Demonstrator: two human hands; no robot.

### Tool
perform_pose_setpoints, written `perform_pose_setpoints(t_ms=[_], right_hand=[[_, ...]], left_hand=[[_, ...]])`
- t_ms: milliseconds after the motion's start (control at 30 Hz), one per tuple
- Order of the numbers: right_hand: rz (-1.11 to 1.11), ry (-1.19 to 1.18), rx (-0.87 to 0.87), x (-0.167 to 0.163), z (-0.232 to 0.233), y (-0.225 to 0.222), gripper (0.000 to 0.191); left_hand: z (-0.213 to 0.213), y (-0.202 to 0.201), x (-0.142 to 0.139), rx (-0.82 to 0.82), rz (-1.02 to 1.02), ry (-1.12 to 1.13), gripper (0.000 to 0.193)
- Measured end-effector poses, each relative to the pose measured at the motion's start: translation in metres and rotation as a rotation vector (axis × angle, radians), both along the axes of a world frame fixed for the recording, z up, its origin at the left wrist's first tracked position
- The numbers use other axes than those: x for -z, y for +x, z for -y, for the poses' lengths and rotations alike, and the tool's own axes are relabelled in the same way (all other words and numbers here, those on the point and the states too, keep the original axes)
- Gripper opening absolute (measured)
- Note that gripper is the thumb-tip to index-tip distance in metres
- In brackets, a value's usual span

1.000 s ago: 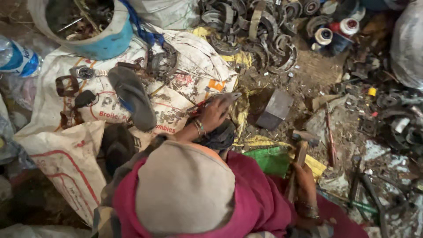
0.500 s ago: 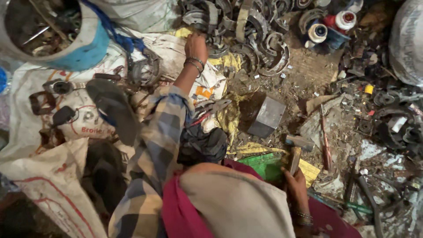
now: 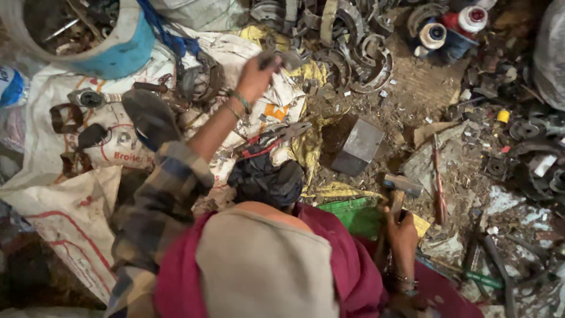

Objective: The person sits on the floor in a cluttered workshop and uses a hammer and pliers to shape and adjust small metal parts on a metal block. The person repeatedly hammers the parts, repositions them, and uses pliers to hold or bend them.

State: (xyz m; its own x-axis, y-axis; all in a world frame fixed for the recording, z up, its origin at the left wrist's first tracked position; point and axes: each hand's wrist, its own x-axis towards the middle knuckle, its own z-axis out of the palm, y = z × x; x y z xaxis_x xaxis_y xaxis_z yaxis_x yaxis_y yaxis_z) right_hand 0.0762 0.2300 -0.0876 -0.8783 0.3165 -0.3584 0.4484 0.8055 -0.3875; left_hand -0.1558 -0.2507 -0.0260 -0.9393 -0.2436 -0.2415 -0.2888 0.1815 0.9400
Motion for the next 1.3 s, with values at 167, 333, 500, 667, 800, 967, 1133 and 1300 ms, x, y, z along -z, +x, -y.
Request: perform_pose_setpoints(t_ms=[167, 333, 500, 667, 800, 967, 1133, 1300], right_hand=[[-0.016, -0.025, -0.027, 0.0, -0.001, 0.002, 0.066], [-0.028, -0.032, -0.001, -0.003, 0.001, 0.016, 0.069], [-0.01, -0.006, 0.004, -0.003, 0.001, 0.024, 0.069], [0.026, 0.005, 0.01, -0.003, 0.001, 0.026, 0.066], [-0.002, -0.034, 0.025, -0.004, 0.001, 0.025, 0.065], [-0.046, -0.047, 0.018, -0.001, 0.001, 0.026, 0.066], [-0.001, -0.297, 0.109, -0.001, -0.001, 0.025, 0.057], [0.054, -0.56, 0.243, -0.005, 0.001, 0.023, 0.049]], left_hand=[[-0.075, 0.03, 0.024, 0.33, -0.282, 0.009, 0.054], [-0.152, 0.067, 0.051, 0.451, 0.226, 0.022, 0.049], [-0.172, 0.078, 0.062, 0.502, -0.07, -0.238, 0.047], [-0.17, 0.078, 0.044, 0.358, -0.14, -0.142, 0.042], [-0.171, 0.097, 0.02, 0.417, -0.26, -0.282, 0.05], [-0.182, 0.098, 0.016, 0.452, -0.555, -0.581, 0.06], [-0.181, 0.076, 0.032, 0.59, -0.648, -0.559, 0.039], [-0.177, 0.065, 0.029, 0.74, -0.626, -0.522, 0.046]])
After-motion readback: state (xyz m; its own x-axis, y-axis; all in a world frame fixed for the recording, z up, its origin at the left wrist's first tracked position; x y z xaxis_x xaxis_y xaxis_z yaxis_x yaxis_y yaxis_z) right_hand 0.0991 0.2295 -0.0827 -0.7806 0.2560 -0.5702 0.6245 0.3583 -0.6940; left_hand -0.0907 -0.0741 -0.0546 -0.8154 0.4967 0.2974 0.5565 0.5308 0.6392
